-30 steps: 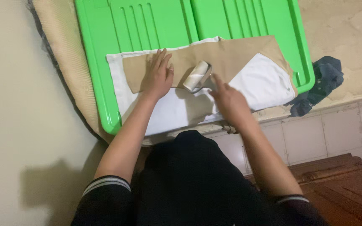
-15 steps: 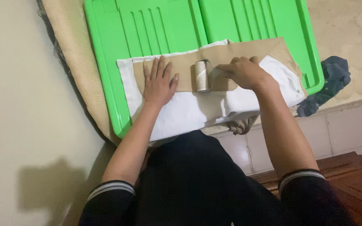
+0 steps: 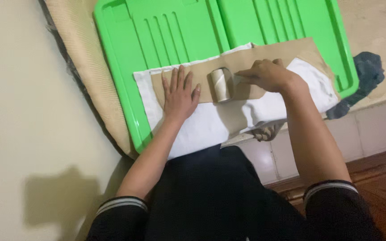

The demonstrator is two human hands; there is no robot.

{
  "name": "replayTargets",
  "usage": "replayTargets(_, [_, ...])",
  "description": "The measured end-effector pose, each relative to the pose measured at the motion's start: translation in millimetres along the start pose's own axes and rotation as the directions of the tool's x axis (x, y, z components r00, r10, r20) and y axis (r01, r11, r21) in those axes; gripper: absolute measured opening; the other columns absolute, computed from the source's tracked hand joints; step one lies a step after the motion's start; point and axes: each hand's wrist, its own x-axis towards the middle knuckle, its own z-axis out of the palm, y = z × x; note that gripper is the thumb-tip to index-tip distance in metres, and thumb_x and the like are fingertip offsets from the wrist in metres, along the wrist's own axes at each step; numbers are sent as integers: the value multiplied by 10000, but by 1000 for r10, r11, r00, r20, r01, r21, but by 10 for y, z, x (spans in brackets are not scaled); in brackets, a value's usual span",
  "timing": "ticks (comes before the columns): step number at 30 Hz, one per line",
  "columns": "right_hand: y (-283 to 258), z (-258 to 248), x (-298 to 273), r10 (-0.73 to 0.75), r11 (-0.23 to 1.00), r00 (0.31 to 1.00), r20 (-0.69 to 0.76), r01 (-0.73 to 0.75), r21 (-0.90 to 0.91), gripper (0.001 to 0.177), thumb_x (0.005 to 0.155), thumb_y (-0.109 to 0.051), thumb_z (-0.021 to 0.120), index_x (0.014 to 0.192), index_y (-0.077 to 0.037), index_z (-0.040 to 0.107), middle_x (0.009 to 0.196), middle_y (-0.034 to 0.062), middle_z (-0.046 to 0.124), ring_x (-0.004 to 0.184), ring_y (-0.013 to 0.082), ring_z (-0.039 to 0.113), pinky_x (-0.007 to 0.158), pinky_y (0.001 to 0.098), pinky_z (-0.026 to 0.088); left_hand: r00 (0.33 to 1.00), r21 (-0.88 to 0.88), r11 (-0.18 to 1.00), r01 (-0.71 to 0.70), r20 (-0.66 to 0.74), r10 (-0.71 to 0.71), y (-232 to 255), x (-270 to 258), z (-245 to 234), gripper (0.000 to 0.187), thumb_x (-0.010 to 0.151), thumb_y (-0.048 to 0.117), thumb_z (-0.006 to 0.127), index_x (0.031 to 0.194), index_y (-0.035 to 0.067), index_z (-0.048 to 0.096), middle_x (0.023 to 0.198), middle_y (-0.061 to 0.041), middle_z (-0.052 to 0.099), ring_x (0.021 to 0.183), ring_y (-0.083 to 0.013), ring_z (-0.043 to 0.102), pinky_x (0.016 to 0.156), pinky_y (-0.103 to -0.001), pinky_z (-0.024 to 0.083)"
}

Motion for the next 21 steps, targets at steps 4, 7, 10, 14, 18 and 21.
replayTargets(4, [-146,-6,112,20,992,999,48,-26,126,418,1053,-437,440,1420,-399,636,1178,153,699,1142,375,629,1076,601,358,1000,12,1000,-10,-4,10,-38,23,-26,632,1045,465,463,1527,56,478,1667,-199,279,1562,-363,205,1237,-646,59])
replayTargets(7, [-52,-118,15,113,986,987,112,-125,107,412,1041,-434,458,1411,-393,633,1189,135,715,1158,380,633,1093,611,352,1000,-6,1000,-12,-21,12,3,22,-4,624,1046,460,468,1523,58,486,1660,-204,298,1554,-367,224,1233,-649,63])
replayTargets(10, [-20,-191,-61,177,982,976,126,-183,37,423,1003,-423,487,1398,-409,637,1157,136,718,1153,379,631,1087,636,335,999,0,1000,0,-54,0,16,35,-32,602,1048,455,491,1504,63,512,1638,-208,340,1543,-370,261,1238,-651,71])
replayTargets(14, [-189,-129,-8,65,996,993,99,-71,58,437,1037,-414,452,1445,-384,605,1091,178,716,1096,394,643,1091,614,343,993,-25,1000,-8,-117,6,54,23,-46,567,1047,429,524,1484,68,550,1625,-200,389,1536,-361,304,1254,-638,87])
replayTargets(18, [-146,-184,-70,108,991,976,187,-120,57,441,1064,-434,432,1477,-388,580,1049,192,728,1073,382,656,1107,599,361,994,5,1000,-15,-112,15,56,15,-85,558,1051,424,543,1475,61,563,1623,-192,393,1539,-352,301,1259,-647,85])
replayTargets(21, [36,-252,-85,40,999,996,81,-41,8,419,1044,-387,437,1424,-369,613,1102,161,702,1102,387,620,1047,631,360,996,-4,1000,1,-87,-2,66,36,-107,562,1040,431,541,1464,63,566,1618,-194,391,1531,-344,298,1245,-646,84])
